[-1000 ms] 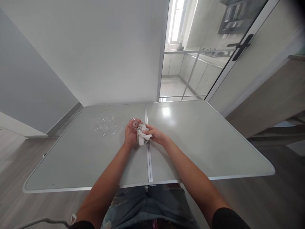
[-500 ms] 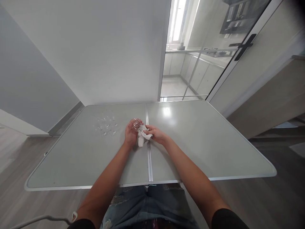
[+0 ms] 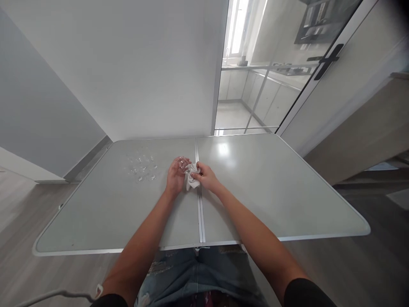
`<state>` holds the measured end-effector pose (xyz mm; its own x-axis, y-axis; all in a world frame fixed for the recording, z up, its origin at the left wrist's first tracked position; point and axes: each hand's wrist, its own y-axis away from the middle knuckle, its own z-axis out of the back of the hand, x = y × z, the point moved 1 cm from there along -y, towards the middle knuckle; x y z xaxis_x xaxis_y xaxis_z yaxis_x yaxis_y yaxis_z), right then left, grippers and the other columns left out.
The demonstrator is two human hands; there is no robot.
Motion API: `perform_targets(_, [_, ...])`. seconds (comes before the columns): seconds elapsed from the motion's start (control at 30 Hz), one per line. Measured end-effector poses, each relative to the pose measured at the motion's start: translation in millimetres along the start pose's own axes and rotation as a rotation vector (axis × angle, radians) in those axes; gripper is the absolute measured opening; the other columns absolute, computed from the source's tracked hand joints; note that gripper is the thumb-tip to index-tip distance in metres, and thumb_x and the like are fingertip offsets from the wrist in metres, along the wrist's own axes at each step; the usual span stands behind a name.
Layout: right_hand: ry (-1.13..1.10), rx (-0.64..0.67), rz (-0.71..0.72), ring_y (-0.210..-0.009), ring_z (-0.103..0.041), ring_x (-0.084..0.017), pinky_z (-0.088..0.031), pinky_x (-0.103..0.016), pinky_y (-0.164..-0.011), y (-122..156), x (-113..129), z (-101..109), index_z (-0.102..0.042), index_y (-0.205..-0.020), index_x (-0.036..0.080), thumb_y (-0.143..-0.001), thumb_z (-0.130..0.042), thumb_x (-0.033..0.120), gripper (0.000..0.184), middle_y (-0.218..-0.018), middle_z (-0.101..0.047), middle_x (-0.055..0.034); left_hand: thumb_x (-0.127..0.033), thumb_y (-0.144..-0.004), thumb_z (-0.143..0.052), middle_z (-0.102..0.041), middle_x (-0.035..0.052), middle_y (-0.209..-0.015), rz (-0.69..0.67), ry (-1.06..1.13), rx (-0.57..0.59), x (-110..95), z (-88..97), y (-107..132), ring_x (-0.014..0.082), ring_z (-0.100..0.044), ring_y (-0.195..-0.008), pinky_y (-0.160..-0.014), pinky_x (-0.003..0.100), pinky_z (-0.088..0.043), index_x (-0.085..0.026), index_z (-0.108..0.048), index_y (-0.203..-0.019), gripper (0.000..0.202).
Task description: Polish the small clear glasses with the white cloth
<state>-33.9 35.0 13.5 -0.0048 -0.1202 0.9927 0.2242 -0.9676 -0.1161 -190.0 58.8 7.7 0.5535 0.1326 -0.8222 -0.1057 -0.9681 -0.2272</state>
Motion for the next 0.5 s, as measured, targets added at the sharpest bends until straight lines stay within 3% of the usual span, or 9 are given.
perform_targets(0.1, [-0.385, 0.172, -0.209, -0.064, -0.05, -0.014, -0.037, -0.027, -0.061, 3, 8, 4, -0.059, -0.087, 0.02, -0.068, -0.079, 0.05, 0.04, -0.073, -0.059, 0.0002, -0.062, -0.084, -0.065, -0.067, 0.0125, -0.122, 0.119, 0.032, 0.065, -5, 0.7, 2, 0.0281, -0.068, -0.11, -0.091, 0.043, -0.053, -0.022, -0.066, -0.113, 0.049])
perform_targets(0.2, [-0.439, 0.225, -0.263, -0.065, -0.052, -0.014, -0.038, -0.027, -0.062, 4, 13, 9, -0.063, -0.09, 0.018, -0.065, -0.083, 0.048, 0.044, -0.076, -0.061, -0.0012, -0.062, -0.084, -0.066, -0.066, 0.0124, -0.127, 0.112, 0.026, 0.109, -7, -1.0, 4, 0.0302, -0.065, -0.116, -0.092, 0.044, -0.053, -0.023, -0.065, -0.115, 0.051])
perform_targets(0.27, [-0.298, 0.16, -0.173, -0.066, -0.052, -0.015, -0.039, -0.028, -0.064, 3, 11, 10, -0.061, -0.09, 0.02, -0.067, -0.082, 0.047, 0.041, -0.076, -0.061, -0.0008, -0.06, -0.084, -0.067, -0.066, 0.0123, -0.125, 0.061, 0.017, 0.082, -5, -1.8, 3, 0.0294, -0.066, -0.115, -0.092, 0.042, -0.053, -0.022, -0.065, -0.114, 0.048])
perform_targets(0.43, [0.405, -0.121, 0.181, -0.059, -0.041, -0.013, -0.039, -0.031, -0.075, 0, -2, 6, -0.051, -0.078, 0.024, -0.075, -0.072, 0.029, 0.022, -0.061, -0.049, 0.0054, -0.047, -0.082, -0.076, -0.066, 0.0109, -0.122, 0.007, 0.023, -0.016, 5, -2.0, 0, 0.0238, -0.067, -0.111, -0.086, 0.033, -0.052, -0.022, -0.06, -0.112, 0.042])
perform_targets(0.5, [0.488, -0.164, 0.224, -0.057, -0.038, -0.012, -0.039, -0.032, -0.078, 0, -7, 4, -0.051, -0.079, 0.024, -0.077, -0.068, 0.026, 0.018, -0.059, -0.047, 0.0064, -0.044, -0.082, -0.078, -0.066, 0.0107, -0.124, 0.019, 0.043, -0.02, 7, -3.2, 0, 0.0226, -0.066, -0.113, -0.087, 0.032, -0.051, -0.023, -0.059, -0.113, 0.043])
